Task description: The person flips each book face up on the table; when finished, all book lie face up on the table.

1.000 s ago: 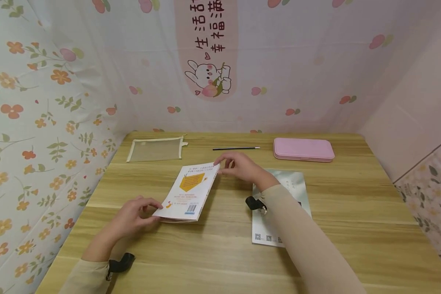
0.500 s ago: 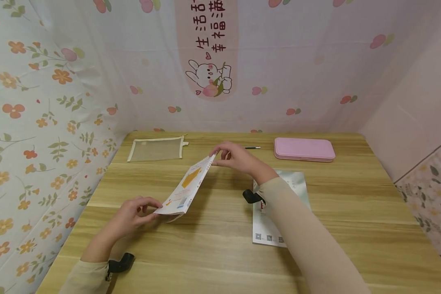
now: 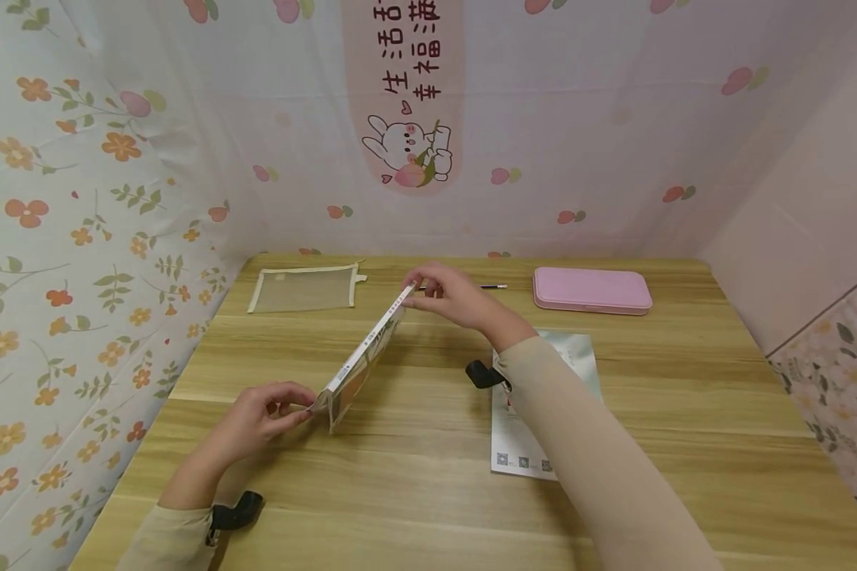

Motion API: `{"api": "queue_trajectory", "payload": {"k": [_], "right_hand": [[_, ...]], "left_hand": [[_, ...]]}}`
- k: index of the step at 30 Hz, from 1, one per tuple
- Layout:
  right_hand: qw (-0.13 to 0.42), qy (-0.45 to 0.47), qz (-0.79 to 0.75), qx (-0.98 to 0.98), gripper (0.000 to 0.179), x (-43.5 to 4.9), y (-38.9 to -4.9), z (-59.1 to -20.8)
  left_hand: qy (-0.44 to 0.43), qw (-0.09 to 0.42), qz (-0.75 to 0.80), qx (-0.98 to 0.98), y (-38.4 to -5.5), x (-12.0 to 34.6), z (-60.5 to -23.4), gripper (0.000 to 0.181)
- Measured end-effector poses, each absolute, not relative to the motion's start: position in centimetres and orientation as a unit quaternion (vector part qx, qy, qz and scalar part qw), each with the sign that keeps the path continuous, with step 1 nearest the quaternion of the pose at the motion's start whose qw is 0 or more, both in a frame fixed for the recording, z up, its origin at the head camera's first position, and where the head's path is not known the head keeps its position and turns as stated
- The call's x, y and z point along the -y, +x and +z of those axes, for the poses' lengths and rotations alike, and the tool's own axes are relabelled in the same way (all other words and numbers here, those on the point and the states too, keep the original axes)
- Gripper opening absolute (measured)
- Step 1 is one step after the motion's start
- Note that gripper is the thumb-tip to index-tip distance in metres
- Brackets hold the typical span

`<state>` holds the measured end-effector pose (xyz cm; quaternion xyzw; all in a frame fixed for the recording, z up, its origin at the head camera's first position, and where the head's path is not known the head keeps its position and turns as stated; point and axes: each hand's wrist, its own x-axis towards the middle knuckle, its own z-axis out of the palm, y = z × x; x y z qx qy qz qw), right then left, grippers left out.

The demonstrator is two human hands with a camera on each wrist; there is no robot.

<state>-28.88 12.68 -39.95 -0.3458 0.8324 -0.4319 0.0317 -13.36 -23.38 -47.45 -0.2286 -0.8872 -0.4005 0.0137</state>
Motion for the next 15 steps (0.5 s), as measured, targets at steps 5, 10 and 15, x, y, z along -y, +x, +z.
{"api": "queue_trajectory", "payload": {"k": [5,10,15], "right_hand": [[0.025,-0.343,-0.436,-0.832,0.019,-12.2,-29.1,-39.3],[0.028,-0.324,-0.428,-0.843,0.017,-11.9,-29.2,-38.8],[0.03,-0.31,-0.413,-0.856,0.017,-11.8,-29.1,-38.4]], "left_hand": [[-0.221,-0.001,-0.416,0.882,-13.3,23.2,-47.2,0.018],[-0.206,-0.019,-0.427,0.88,-13.2,23.1,-47.0,0.015],[-0.198,-0.032,-0.441,0.875,-13.2,22.9,-46.9,0.014]]}}
